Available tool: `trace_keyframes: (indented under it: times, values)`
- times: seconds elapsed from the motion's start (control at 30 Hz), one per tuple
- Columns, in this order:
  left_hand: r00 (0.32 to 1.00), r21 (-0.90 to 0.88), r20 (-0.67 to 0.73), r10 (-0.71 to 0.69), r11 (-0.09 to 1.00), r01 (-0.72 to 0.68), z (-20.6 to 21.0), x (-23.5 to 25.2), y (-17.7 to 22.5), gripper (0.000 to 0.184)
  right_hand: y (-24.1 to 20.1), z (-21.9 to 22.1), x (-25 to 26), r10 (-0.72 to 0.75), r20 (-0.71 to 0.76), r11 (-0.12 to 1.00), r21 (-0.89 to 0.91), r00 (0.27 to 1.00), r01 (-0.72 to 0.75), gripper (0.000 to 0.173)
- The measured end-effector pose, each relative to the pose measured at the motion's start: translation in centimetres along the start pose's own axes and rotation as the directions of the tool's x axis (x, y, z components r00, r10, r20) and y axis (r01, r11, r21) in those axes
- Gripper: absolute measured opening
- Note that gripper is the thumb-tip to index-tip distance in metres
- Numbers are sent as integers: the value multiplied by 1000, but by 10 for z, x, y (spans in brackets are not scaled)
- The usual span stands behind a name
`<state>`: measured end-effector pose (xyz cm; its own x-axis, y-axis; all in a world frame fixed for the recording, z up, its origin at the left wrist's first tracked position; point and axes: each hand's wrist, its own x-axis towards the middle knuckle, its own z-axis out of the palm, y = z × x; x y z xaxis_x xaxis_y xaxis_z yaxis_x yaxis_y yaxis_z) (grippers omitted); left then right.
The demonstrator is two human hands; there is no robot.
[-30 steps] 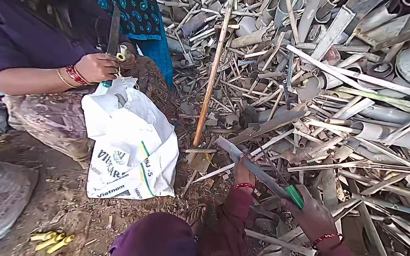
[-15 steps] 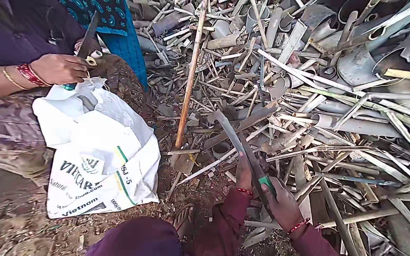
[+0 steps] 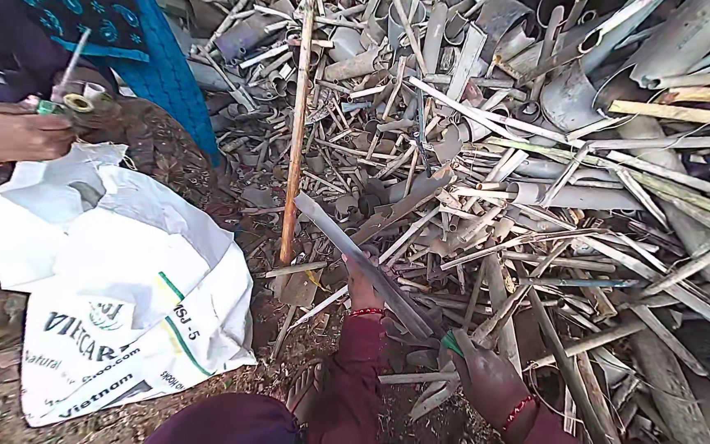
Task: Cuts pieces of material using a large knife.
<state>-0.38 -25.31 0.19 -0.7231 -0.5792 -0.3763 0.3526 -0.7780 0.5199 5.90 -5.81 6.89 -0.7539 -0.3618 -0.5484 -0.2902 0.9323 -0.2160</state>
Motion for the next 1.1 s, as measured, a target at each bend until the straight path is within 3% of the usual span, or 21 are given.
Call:
trace_keyframes:
  times: [0.1, 0.2, 0.3, 0.4, 0.5, 0.53, 0.6, 0.67, 0.8, 0.9, 1.0, 1.1]
  values:
    - [1000, 32, -25, 18, 999, -17, 3, -3, 2, 53, 9, 14, -2, -113, -8, 991, 65, 994, 113, 46]
    - [999, 39, 15, 32, 999, -33, 5, -4, -3, 54, 9, 16, -1, -26, -47, 1000, -16, 999, 26, 48]
    - [1000, 87, 31, 5, 996, -8, 9, -12, -11, 56, 12, 23, 0, -93, -51, 992, 78, 994, 97, 46]
    - [995, 88, 104, -3, 996, -6, 9, -18, -20, 59, 10, 16, 0, -6, -92, 1000, 9, 996, 7, 48]
    - [996, 120, 90, -17, 993, 6, 12, -21, -20, 59, 10, 26, 0, -110, -211, 981, 137, 971, 141, 43]
    - [997, 131, 67, -24, 991, 15, 13, -21, -19, 60, 8, 25, 0, -129, -201, 975, 155, 971, 161, 44]
    - [996, 134, 81, -26, 991, 15, 13, -21, -17, 59, -7, 3, -8, -16, -69, 997, 69, 997, 21, 50]
    - [995, 131, 96, -12, 991, -1, 14, -23, -16, 59, -6, -4, -7, 18, -44, 999, 50, 999, -15, 52]
    - [996, 48, 13, 86, 995, -87, 3, -6, 3, 55, 26, 20, -1, -229, -241, 950, 156, 943, 270, 42]
    - [990, -89, 17, 137, 987, -135, -10, 9, 18, 58, 30, 21, -6, -215, -273, 970, 54, 938, 238, 40]
    - [986, -52, 38, 161, 986, -159, -8, 5, 17, 56, 30, 20, -4, -251, -115, 955, 133, 961, 265, 41]
    - [983, -34, 32, 178, 984, -177, -8, 4, 17, 56, 29, 16, -5, -209, -215, 976, 14, 954, 217, 42]
